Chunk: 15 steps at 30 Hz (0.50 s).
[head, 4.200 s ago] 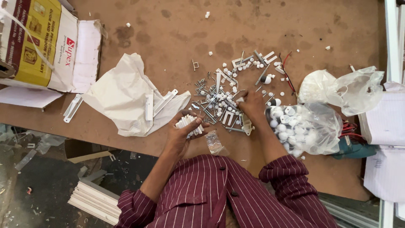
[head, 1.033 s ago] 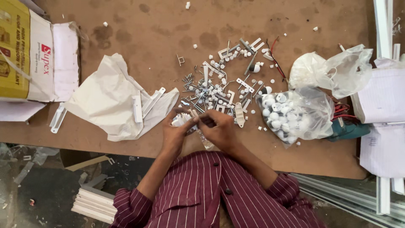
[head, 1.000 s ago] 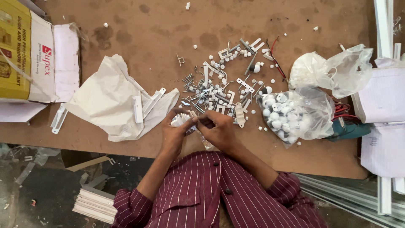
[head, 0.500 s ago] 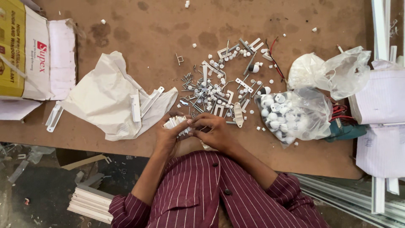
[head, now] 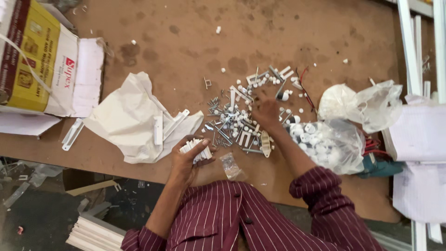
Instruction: The person sits at a workbench and repeatedly picks up small white plastic pieces, metal screws, and white plastic caps. They insert the caps into the plastic pieces and place the assembled units on the table. The person continues this repetitive assembly process throughout the clip.
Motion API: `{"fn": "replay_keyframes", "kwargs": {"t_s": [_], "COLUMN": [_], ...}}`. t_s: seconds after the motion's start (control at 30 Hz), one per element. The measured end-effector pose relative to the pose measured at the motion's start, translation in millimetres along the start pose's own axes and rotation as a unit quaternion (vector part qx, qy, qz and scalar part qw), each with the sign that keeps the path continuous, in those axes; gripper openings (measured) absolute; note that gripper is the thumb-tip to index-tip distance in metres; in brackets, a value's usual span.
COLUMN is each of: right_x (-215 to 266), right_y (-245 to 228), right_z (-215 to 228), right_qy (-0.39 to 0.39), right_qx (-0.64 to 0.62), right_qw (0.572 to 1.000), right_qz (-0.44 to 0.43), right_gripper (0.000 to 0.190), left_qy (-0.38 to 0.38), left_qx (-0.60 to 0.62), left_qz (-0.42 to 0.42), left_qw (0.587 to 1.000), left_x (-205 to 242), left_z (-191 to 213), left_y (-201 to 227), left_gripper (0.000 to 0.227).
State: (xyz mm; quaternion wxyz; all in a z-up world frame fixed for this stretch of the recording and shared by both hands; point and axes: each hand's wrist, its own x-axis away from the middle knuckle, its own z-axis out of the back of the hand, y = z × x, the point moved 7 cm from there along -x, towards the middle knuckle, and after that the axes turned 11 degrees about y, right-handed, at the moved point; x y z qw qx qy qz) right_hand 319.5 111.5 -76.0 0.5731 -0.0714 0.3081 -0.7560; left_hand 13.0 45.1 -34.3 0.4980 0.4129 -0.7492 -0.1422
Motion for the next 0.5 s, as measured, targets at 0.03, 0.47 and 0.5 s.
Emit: {"fn": "replay_keyframes", "kwargs": {"t_s": [0.03, 0.47, 0.5], "right_x": [-15, -76, -75], "right_y": [7, 18, 22], "right_z": [-5, -47, -45], "right_qy": [-0.012, -0.034, -0.017], "right_qx": [0.052, 0.19, 0.185], "right_qw": [0.999, 0.969, 0.971], "right_qz": [0.007, 0.154, 0.15], "right_gripper": [0.043, 0.035, 0.027], "left_qy": [0.004, 0.051, 0.053], "left_qx": [0.008, 0.042, 0.041], "left_qz": [-0.004, -0.015, -0.012], "left_qw": [1.0, 0.998, 0.998], "left_x": [-1, -1, -2], "left_z": [2, 26, 26], "left_y": [2, 10, 8], "left_gripper": [0.026, 0.023, 0.024]}}
